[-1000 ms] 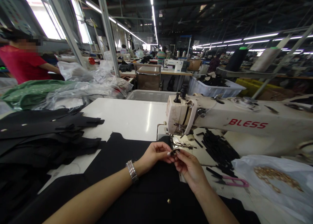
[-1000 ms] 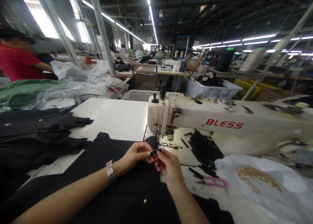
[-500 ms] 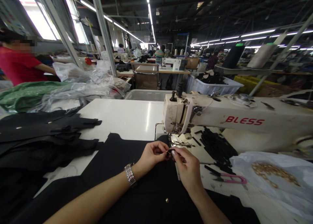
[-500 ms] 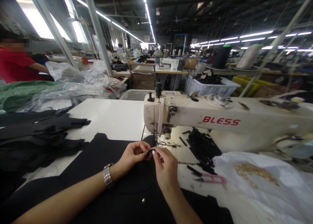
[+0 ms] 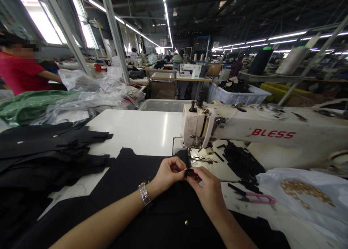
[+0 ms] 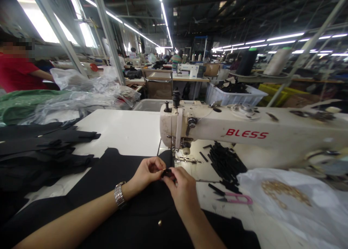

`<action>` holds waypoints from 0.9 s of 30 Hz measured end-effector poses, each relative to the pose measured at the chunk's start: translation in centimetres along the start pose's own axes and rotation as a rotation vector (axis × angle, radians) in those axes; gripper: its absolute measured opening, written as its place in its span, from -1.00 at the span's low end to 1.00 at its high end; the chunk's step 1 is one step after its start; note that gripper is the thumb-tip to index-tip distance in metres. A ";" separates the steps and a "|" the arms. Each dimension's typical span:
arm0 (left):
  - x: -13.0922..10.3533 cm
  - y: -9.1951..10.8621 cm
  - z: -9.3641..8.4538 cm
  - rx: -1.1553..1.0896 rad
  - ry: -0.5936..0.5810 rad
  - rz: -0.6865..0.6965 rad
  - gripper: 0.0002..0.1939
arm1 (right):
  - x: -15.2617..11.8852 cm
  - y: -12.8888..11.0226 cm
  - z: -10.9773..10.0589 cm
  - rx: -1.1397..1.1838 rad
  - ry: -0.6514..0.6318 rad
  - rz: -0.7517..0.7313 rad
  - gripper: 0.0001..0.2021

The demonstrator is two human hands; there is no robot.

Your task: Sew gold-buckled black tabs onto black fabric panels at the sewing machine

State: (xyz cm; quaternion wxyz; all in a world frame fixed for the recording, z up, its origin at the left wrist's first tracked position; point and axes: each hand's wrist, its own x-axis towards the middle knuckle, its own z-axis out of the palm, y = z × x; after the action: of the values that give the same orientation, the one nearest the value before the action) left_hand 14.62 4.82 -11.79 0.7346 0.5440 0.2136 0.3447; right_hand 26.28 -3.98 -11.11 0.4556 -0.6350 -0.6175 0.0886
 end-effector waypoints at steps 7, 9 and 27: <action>-0.1 0.1 0.0 0.078 0.034 0.058 -0.74 | 0.0 -0.6 -0.4 0.043 -0.053 -0.011 -0.79; -0.1 0.2 0.1 0.108 0.052 0.062 -0.74 | 0.0 -0.6 -0.3 0.049 -0.054 -0.001 -0.79; -0.3 0.4 0.4 0.005 -0.059 -0.072 -0.72 | 0.0 0.0 -0.3 0.085 0.013 0.072 -0.79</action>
State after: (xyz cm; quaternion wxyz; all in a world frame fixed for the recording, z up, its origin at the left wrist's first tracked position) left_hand 14.55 4.38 -11.31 0.7512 0.5475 0.2122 0.3015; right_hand 26.50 -4.12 -10.98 0.4828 -0.6375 -0.5869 0.1268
